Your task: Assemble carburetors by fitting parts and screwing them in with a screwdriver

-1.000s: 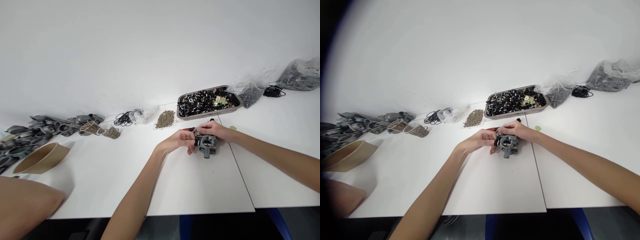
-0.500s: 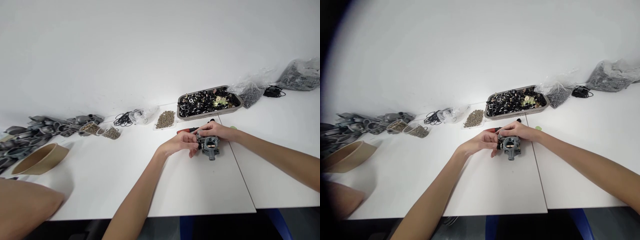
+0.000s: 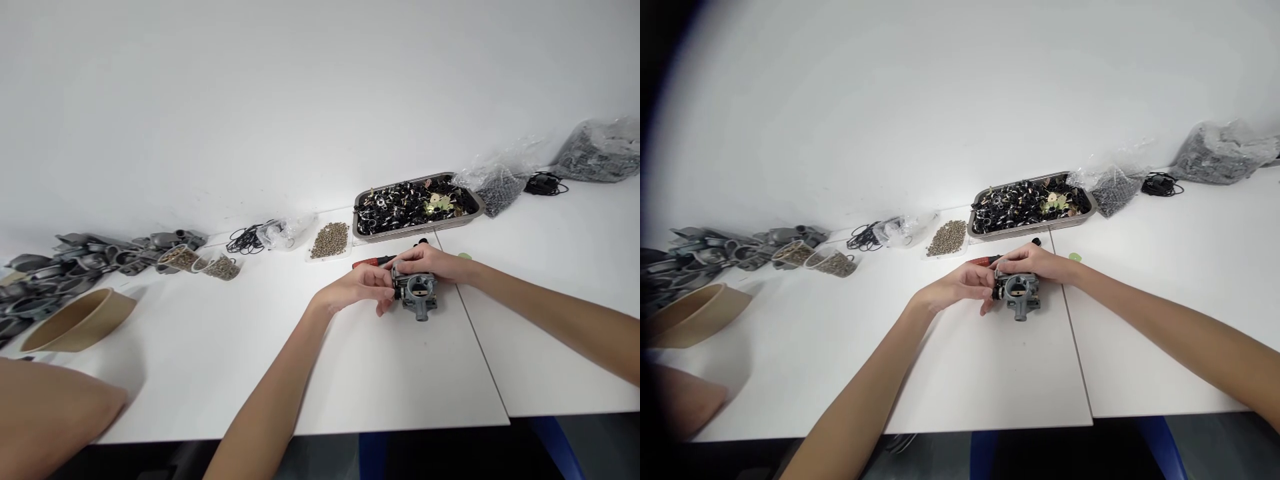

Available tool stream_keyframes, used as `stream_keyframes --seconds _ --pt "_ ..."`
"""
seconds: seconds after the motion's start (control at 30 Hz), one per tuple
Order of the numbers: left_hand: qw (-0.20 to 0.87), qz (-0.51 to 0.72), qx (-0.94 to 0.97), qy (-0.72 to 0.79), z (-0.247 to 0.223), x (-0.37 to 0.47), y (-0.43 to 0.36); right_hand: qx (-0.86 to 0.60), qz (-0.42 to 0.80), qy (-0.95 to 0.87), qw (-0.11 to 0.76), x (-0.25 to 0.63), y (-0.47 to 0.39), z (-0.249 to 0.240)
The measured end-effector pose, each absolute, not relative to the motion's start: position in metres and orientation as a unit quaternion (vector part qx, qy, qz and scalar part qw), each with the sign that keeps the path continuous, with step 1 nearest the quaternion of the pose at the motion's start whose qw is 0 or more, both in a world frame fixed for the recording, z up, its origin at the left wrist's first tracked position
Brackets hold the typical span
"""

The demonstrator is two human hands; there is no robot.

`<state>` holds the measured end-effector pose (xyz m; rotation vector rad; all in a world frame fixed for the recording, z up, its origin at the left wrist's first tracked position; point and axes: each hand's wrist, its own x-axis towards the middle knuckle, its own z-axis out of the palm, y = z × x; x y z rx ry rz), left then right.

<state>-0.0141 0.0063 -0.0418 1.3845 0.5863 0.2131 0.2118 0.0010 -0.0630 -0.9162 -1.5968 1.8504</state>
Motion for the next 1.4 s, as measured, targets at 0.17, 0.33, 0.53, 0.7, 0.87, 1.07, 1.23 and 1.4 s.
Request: stream_keyframes --seconds 0.17,0.33,0.53,0.7,0.87,1.07,1.23,1.4 --pt "0.701 0.115 0.650 0.270 -0.036 -0.021 0.007 -0.347 0.675 -0.601 0.251 0.212 0.001 -0.063" --pt "0.602 0.312 0.657 0.330 -0.030 -0.031 0.016 -0.394 0.547 -0.698 0.242 0.226 0.006 -0.024" --pt "0.407 0.401 0.704 0.420 -0.044 -0.026 0.024 -0.480 0.299 -0.820 0.084 0.278 0.014 0.037" --pt "0.327 0.294 0.780 0.446 -0.062 -0.013 0.018 -0.573 0.243 -0.776 -0.100 0.295 0.016 0.026" --pt "0.290 0.249 0.799 0.464 -0.068 -0.012 0.021 -0.576 0.218 -0.782 -0.098 0.286 0.019 0.000" --pt "0.330 0.253 0.772 0.480 -0.069 -0.018 0.029 -0.572 0.222 -0.784 -0.098 0.287 0.022 -0.014" --pt "0.391 0.285 0.723 0.492 -0.067 -0.022 0.031 -0.589 0.217 -0.770 -0.112 0.284 0.022 -0.010" --pt "0.470 0.356 0.647 0.483 -0.056 -0.024 0.030 -0.598 0.227 -0.752 -0.162 0.276 0.018 0.001"
